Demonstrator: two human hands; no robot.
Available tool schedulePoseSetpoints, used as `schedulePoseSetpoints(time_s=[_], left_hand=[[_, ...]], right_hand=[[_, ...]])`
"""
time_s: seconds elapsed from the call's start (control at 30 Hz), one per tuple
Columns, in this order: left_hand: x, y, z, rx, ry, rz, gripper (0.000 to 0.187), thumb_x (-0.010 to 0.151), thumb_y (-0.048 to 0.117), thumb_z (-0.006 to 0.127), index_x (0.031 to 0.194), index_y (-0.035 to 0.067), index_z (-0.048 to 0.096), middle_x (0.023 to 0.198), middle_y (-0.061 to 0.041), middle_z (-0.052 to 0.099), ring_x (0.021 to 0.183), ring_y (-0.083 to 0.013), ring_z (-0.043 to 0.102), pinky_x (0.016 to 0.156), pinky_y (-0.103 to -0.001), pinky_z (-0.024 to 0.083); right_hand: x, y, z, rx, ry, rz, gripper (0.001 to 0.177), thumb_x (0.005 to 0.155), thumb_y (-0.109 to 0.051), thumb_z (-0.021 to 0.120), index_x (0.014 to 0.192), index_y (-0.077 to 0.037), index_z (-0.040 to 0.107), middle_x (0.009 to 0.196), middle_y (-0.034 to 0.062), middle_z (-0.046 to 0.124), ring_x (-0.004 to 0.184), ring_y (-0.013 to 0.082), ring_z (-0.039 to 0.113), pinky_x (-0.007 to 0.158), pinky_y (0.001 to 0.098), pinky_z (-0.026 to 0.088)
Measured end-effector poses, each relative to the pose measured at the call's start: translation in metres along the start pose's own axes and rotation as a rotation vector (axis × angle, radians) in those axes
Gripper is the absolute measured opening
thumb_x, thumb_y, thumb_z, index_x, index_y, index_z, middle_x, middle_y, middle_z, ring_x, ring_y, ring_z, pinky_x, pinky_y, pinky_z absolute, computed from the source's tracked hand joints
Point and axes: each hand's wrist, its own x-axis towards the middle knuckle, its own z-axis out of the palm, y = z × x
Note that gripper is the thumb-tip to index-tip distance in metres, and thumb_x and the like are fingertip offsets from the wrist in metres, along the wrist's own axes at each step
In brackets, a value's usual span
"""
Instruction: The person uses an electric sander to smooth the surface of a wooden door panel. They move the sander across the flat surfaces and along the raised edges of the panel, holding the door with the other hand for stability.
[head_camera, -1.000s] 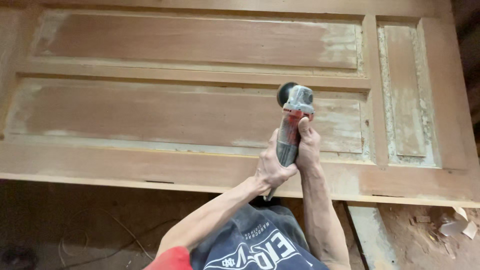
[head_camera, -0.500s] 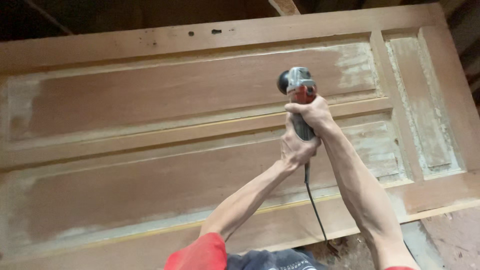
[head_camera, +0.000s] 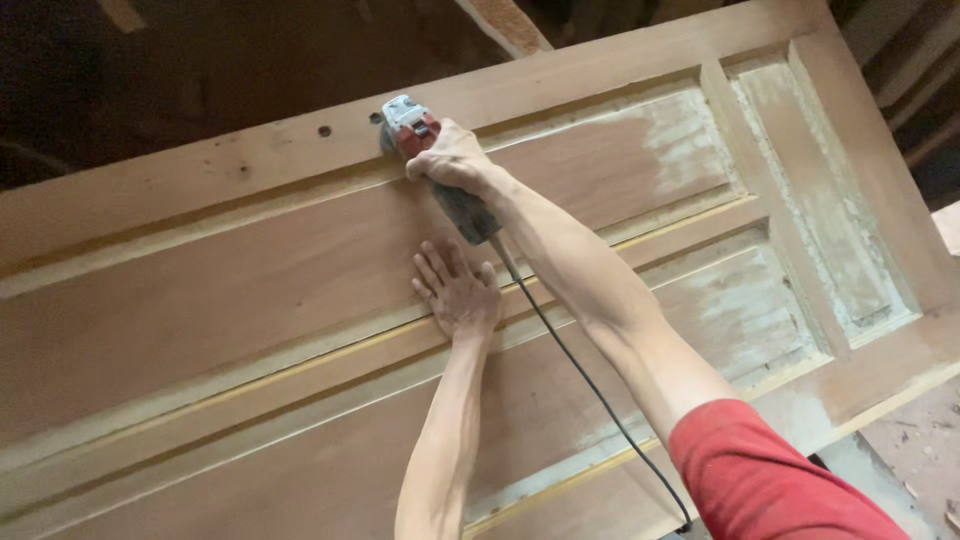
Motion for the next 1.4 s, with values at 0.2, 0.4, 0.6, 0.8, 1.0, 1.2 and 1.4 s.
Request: schedulePoseSetpoints(time_s=[0.2, 0.4, 0.6, 0.8, 1.0, 1.2, 1.4], left_hand=[[0.005, 0.003, -0.002, 0.005, 0.121, 0.054, 0.089, 0.092, 0.063, 0.053, 0.164, 0.019, 0.025, 0.171, -0.022, 0.003, 0.157, -0.0461, 0.002, 0.123, -0.064, 0.003], [0.025, 0.042, 0.017, 0.148, 0.055, 0.063, 0.094, 0.091, 0.070, 0.052, 0.165, 0.021, 0.021, 0.171, -0.023, -0.001, 0.154, -0.0520, -0.004, 0.122, -0.067, 0.002], [0.042, 0.126, 0.035, 0.154, -0.072, 0.127, 0.092, 0.088, 0.071, 0.051, 0.163, 0.025, 0.025, 0.171, -0.020, -0.001, 0.154, -0.0503, -0.006, 0.123, -0.064, -0.001], [0.057, 0.176, 0.056, 0.165, -0.030, 0.182, 0.094, 0.087, 0.072, 0.053, 0.162, 0.022, 0.028, 0.170, -0.020, 0.005, 0.154, -0.0489, -0.002, 0.123, -0.064, 0.001], [0.058, 0.178, 0.072, 0.172, 0.119, 0.257, 0.091, 0.090, 0.068, 0.056, 0.162, 0.016, 0.036, 0.171, -0.019, 0.014, 0.157, -0.0451, 0.008, 0.125, -0.064, 0.008], [0.057, 0.175, 0.075, 0.167, 0.128, 0.259, 0.090, 0.088, 0.066, 0.059, 0.159, 0.015, 0.039, 0.170, -0.017, 0.021, 0.157, -0.0431, 0.014, 0.125, -0.063, 0.011], [0.057, 0.175, 0.077, 0.150, 0.128, 0.278, 0.090, 0.087, 0.064, 0.059, 0.159, 0.013, 0.039, 0.168, -0.018, 0.022, 0.155, -0.0432, 0.015, 0.123, -0.063, 0.011]], right_hand=[[0.025, 0.042, -0.039, -0.021, 0.048, 0.119, 0.080, 0.049, -0.033, 0.086, 0.119, -0.001, 0.063, 0.113, 0.0110, 0.073, 0.103, 0.0189, 0.071, 0.089, 0.0290, 0.057], [0.042, 0.101, -0.107, -0.068, 0.014, 0.163, 0.065, 0.047, -0.034, 0.083, 0.103, -0.002, 0.073, 0.107, 0.0142, 0.077, 0.100, 0.0228, 0.074, 0.088, 0.0297, 0.058], [0.076, 0.163, -0.183, -0.165, 0.086, 0.143, 0.067, 0.050, -0.037, 0.087, 0.105, -0.001, 0.074, 0.108, 0.0133, 0.074, 0.102, 0.0214, 0.071, 0.089, 0.0283, 0.056], [0.098, 0.247, -0.264, -0.159, 0.158, 0.170, 0.076, 0.049, -0.034, 0.090, 0.112, 0.003, 0.067, 0.104, 0.0113, 0.074, 0.095, 0.0176, 0.072, 0.084, 0.0270, 0.057], [0.113, 0.318, -0.349, -0.055, 0.153, 0.143, 0.041, 0.061, -0.024, 0.086, 0.089, 0.001, 0.070, 0.093, 0.0037, 0.072, 0.085, 0.0120, 0.065, 0.076, 0.0288, 0.055], [0.120, 0.352, -0.371, 0.358, 0.106, 0.112, 0.036, 0.052, -0.009, 0.082, 0.084, -0.003, 0.066, 0.091, -0.0019, 0.066, 0.081, 0.0101, 0.063, 0.067, 0.0310, 0.053], [0.097, 0.308, -0.331, -0.150, 0.174, 0.198, 0.055, 0.058, -0.029, 0.088, 0.099, 0.003, 0.070, 0.098, 0.0086, 0.072, 0.090, 0.0169, 0.069, 0.081, 0.0308, 0.056]])
